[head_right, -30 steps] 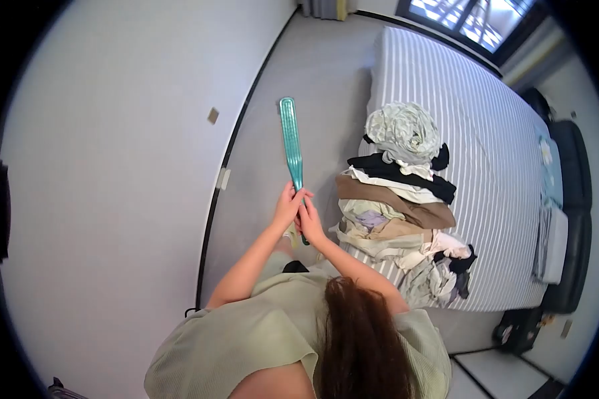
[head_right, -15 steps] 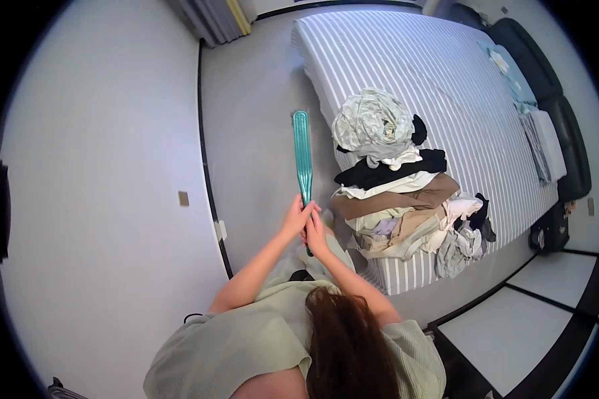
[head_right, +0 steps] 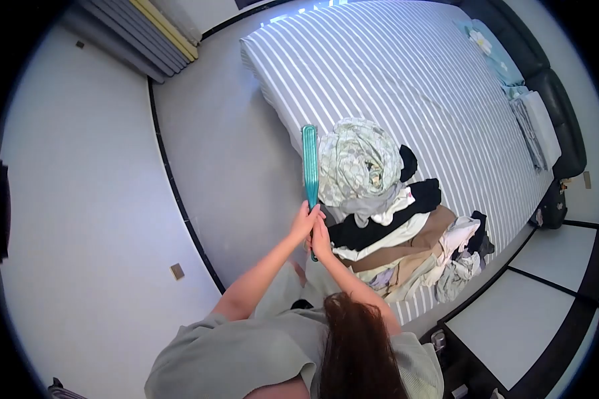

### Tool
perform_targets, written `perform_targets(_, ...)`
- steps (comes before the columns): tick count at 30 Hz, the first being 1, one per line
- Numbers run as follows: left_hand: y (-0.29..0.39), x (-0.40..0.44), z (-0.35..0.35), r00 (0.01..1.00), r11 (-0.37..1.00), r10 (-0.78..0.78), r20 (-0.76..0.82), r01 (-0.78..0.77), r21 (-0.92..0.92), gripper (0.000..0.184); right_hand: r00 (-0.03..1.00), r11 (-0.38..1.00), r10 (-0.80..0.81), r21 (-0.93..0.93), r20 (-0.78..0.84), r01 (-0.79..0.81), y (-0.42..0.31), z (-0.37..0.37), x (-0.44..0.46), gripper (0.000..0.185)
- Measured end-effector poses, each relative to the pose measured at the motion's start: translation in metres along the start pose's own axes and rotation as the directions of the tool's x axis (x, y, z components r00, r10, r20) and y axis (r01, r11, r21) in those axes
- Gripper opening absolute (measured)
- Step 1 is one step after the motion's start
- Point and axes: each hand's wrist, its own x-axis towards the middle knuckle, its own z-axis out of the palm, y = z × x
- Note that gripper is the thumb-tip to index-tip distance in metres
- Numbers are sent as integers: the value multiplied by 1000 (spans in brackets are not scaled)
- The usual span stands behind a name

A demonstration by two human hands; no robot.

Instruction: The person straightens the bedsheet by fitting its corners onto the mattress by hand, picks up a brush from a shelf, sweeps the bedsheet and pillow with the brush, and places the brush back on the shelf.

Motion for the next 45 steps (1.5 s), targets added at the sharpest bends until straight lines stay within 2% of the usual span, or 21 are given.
perform_targets(3, 5, 55, -4, 999, 997, -46, -24, 45, -56, 25, 999, 1000, -12, -29, -53, 11, 5, 0, 53, 31)
perform_targets(4, 13, 70, -8, 997, 994, -46, -69, 53, 100, 26, 998, 999, -23, -33, -65, 21, 4, 2, 74, 31)
perform_targets(8, 18, 135, -21, 996, 994, -88, 3, 87, 68, 25, 958, 976, -180, -162, -223, 146, 4, 17, 141, 32)
perform_targets(10, 20, 168, -26, 993, 996, -69, 91, 63, 68, 23, 934, 981, -180, -124, -309, 148, 2, 25, 175, 37)
perform_targets(12, 2, 205, -29, 982, 995, -95, 164, 88, 51, 23, 920, 996, -38, -93, -390, 1, -19, 34, 195, 38)
perform_targets(13, -6, 227, -29, 975, 995, -101, 200, 95, 38, 23, 904, 998, -53, -45, -425, 37, -10, 34, 219, 36)
perform_targets(16, -28, 272, -44, 973, 953, -150, 175, 95, 288, 26, 839, 987, -64, 91, -540, 133, 31, 39, 276, 29)
perform_targets(17, -35, 286, -51, 974, 919, -158, 160, 86, 385, 27, 872, 991, 0, 119, -489, 67, 43, 39, 289, 31)
perform_targets(19, -42, 322, -80, 969, 972, -172, 179, 137, 193, 25, 922, 983, 134, 166, -364, -77, 48, 49, 316, 34)
perform_targets(21, -50, 341, -124, 963, 979, -202, 179, 205, 2, 24, 926, 979, 154, 180, -343, -97, 60, 83, 347, 31)
perform_targets(23, -55, 351, -165, 979, 979, -200, 36, 201, -25, 24, 936, 984, 157, 126, -314, -123, 75, 118, 372, 33)
perform_targets(25, -36, 345, -216, 951, 949, -226, -213, 264, 172, 22, 963, 964, 258, 90, -74, -251, 78, 147, 388, 35)
perform_targets(27, -58, 341, -259, 886, 949, -269, -377, 177, -262, 22, 969, 978, 206, -44, 138, -202, 94, 175, 408, 34)
perform_targets(28, -59, 336, -274, 901, 941, -255, -350, 147, -306, 22, 951, 981, 188, -104, 244, -167, 93, 187, 411, 34)
perform_targets(30, -54, 339, -295, 935, 917, -204, -290, 79, -390, 23, 967, 974, 216, 37, 133, -223, 75, 209, 401, 32)
perform_targets(34, -6, 343, -264, 983, 984, -181, -30, 181, -2, 20, 938, 942, 285, 241, -199, -235, 47, 209, 383, 26)
perform_targets(37, 25, 353, -207, 951, 966, -176, 256, 117, 230, 18, 840, 974, 89, 223, -534, 38, 33, 182, 372, 25)
perform_targets(39, 17, 362, -164, 865, 982, -182, 467, 135, 132, 18, 743, 971, 34, 198, -668, 134, 30, 152, 370, 26)
perform_targets(40, 7, 367, -142, 839, 976, -184, 513, 97, 193, 21, 660, 967, -25, 149, -751, 207, 24, 140, 373, 28)
perform_targets(42, 24, 376, -112, 790, 951, -212, 575, 31, 308, 29, 606, 963, -24, 145, -795, 229, 5, 118, 379, 30)
perform_targets(45, 17, 410, -88, 889, 825, -240, 390, -24, 564, 32, 668, 956, 44, 226, -743, 188, -4, 93, 416, 33)
